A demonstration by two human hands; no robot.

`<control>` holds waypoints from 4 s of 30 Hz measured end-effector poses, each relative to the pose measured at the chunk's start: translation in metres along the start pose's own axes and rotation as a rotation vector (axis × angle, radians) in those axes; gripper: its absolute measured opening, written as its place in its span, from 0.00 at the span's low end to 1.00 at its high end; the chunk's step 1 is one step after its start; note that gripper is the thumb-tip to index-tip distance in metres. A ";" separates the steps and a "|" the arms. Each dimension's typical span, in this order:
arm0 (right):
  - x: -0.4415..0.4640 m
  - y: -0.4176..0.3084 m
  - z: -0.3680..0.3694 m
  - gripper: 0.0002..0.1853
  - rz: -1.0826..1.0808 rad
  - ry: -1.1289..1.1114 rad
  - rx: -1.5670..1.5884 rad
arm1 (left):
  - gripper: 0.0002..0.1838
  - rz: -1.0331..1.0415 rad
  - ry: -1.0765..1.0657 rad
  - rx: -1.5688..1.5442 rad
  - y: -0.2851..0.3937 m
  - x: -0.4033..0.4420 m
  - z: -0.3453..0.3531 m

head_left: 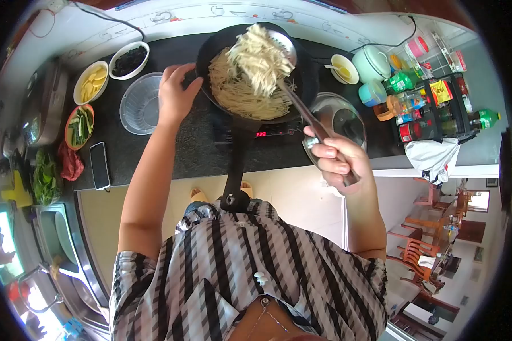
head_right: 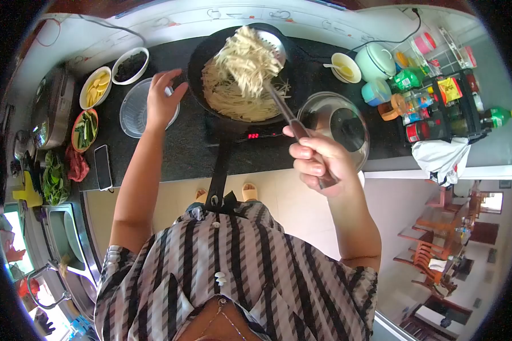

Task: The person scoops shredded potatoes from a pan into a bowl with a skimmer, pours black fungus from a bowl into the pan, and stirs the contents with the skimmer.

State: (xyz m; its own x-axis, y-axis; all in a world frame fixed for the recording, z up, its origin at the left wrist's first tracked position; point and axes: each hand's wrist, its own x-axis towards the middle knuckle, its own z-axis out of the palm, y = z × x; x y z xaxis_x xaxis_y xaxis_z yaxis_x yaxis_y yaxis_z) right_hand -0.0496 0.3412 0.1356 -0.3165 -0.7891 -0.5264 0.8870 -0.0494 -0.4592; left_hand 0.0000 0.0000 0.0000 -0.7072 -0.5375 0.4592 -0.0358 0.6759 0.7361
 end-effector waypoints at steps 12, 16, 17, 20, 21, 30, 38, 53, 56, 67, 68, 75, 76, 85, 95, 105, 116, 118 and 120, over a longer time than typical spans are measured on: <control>0.012 -0.006 0.042 0.21 -0.138 -0.166 0.149 | 0.18 -0.815 0.012 -0.620 -0.111 -0.125 -0.065; 0.025 0.006 0.015 0.21 -0.072 -0.130 0.243 | 0.26 -1.049 0.098 -0.724 -0.113 -0.116 -0.064; 0.028 0.010 0.014 0.21 -0.056 -0.114 0.268 | 0.26 -1.081 0.118 -0.807 -0.114 -0.113 -0.062; 0.023 0.021 0.013 0.21 -0.080 -0.099 0.300 | 0.22 -1.105 0.086 -0.896 -0.138 -0.103 -0.050; 0.023 0.026 0.016 0.21 -0.084 -0.101 0.302 | 0.20 -1.101 0.081 -0.901 -0.142 -0.098 -0.047; 0.016 0.032 0.033 0.21 -0.142 -0.083 0.292 | 0.05 -0.951 0.162 -1.063 -0.123 -0.076 -0.036; 0.011 0.020 0.025 0.20 -0.118 -0.112 0.264 | 0.08 -0.756 0.112 -1.151 -0.057 -0.040 -0.050; -0.020 -0.011 0.103 0.22 -0.299 -0.136 0.034 | 0.08 -0.735 -0.102 -1.100 0.044 0.049 0.001; -0.021 -0.008 0.102 0.22 -0.297 -0.065 -0.026 | 0.07 -0.816 -0.186 -1.205 0.056 0.054 0.024; -0.010 0.040 0.054 0.26 -0.336 0.514 -0.713 | 0.07 -0.849 -0.216 -1.292 0.057 0.055 0.041; -0.007 0.044 0.047 0.26 -0.352 0.560 -0.839 | 0.08 -0.843 -0.227 -1.293 0.055 0.053 0.043; 0.006 0.054 0.004 0.28 -0.999 0.648 -1.930 | 0.06 -0.814 -0.170 -1.365 0.037 0.035 0.049; 0.005 0.055 0.005 0.29 -0.911 0.651 -1.742 | 0.07 -0.812 -0.172 -1.376 0.035 0.034 0.048; 0.000 0.014 0.024 0.22 -0.545 0.486 -0.496 | 0.09 -0.677 0.077 -1.504 -0.015 0.013 0.011; 0.043 -0.032 -0.085 0.07 -0.442 0.707 -0.898 | 0.08 -0.786 0.312 -1.363 -0.079 -0.055 -0.060; 0.030 -0.022 -0.073 0.15 -0.232 0.596 -0.785 | 0.05 -0.893 0.291 -1.358 -0.085 -0.102 -0.065; 0.002 0.016 -0.039 0.25 -0.424 0.883 -1.309 | 0.04 -0.868 0.241 -1.363 -0.097 -0.116 -0.055; 0.009 0.006 -0.050 0.25 -0.413 0.917 -1.260 | 0.05 -0.860 0.223 -1.372 -0.098 -0.118 -0.054; 0.012 0.000 -0.057 0.24 -0.395 0.937 -1.219 | 0.05 -0.846 0.210 -1.383 -0.100 -0.120 -0.053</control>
State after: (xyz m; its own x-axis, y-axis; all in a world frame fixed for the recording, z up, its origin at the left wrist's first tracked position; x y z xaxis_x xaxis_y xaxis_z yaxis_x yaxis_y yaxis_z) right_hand -0.0723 0.3661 0.0886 -0.9470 -0.1830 -0.2641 0.0575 0.7121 -0.6997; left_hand 0.1254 -0.0298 -0.1021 -0.7089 -0.6322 -0.3127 0.3647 -0.7081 0.6046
